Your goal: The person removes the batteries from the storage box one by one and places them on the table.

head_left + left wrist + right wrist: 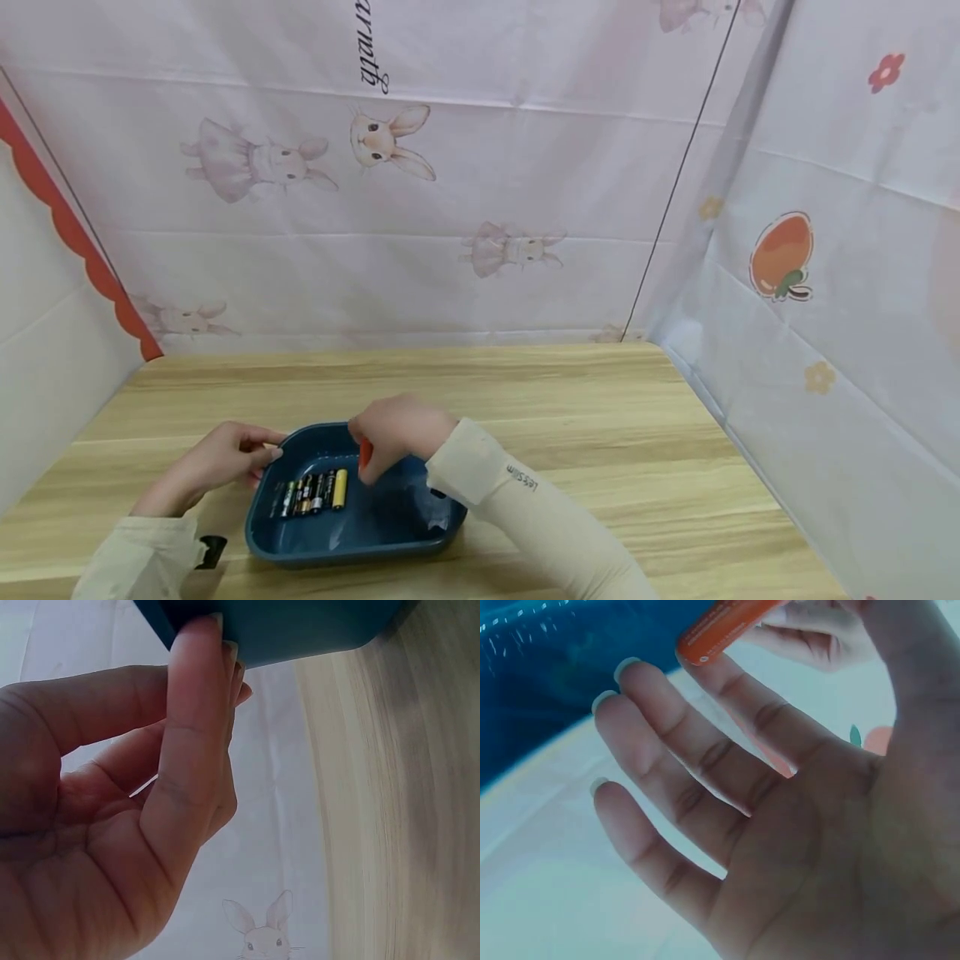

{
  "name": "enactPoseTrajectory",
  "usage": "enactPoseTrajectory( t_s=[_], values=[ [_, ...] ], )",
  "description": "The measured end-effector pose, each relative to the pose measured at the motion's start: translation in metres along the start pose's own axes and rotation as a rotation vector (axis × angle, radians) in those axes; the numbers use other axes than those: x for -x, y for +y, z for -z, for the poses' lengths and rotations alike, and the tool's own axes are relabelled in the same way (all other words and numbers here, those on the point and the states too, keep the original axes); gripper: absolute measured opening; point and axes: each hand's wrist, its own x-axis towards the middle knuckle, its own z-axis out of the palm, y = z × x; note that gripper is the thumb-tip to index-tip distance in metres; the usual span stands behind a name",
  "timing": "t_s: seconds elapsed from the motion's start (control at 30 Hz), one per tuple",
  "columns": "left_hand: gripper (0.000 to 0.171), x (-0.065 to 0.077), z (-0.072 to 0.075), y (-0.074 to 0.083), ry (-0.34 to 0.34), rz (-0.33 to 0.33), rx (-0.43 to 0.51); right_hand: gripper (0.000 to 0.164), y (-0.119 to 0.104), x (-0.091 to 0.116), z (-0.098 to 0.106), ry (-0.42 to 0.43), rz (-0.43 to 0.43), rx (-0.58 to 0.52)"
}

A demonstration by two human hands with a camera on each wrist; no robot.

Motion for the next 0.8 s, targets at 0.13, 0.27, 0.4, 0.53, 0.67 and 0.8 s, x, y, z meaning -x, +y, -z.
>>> enactPoseTrajectory(
  t_s=[0.13,0.27,0.4,0.53,0.67,0.8],
  values=[
    [0.033,-0.001,0.002,0.0,-0.003,0.005,0.004,0.024,0.006,0.004,0.008,0.043,0.019,-0.028],
    [0.034,-0.002,0.004,0.0,-0.01,0.0,0.011,0.031,0.01,0.008,0.016,0.07,0.03,-0.047],
    [0.034,-0.003,0.004,0.0,-0.018,-0.015,0.011,0.032,0.014,0.013,0.021,0.101,0.036,-0.053],
    [0.034,-0.003,0.004,0.0,-0.022,-0.018,0.013,0.036,0.02,0.018,0.022,0.137,0.045,-0.033],
    [0.033,-0.003,0.003,-0.001,-0.021,-0.021,0.016,0.043,0.026,0.022,0.022,0.17,0.046,-0.011],
    [0.033,-0.004,0.003,-0.001,-0.016,-0.02,0.016,0.046,0.033,0.026,0.024,0.2,0.047,-0.016]
  ],
)
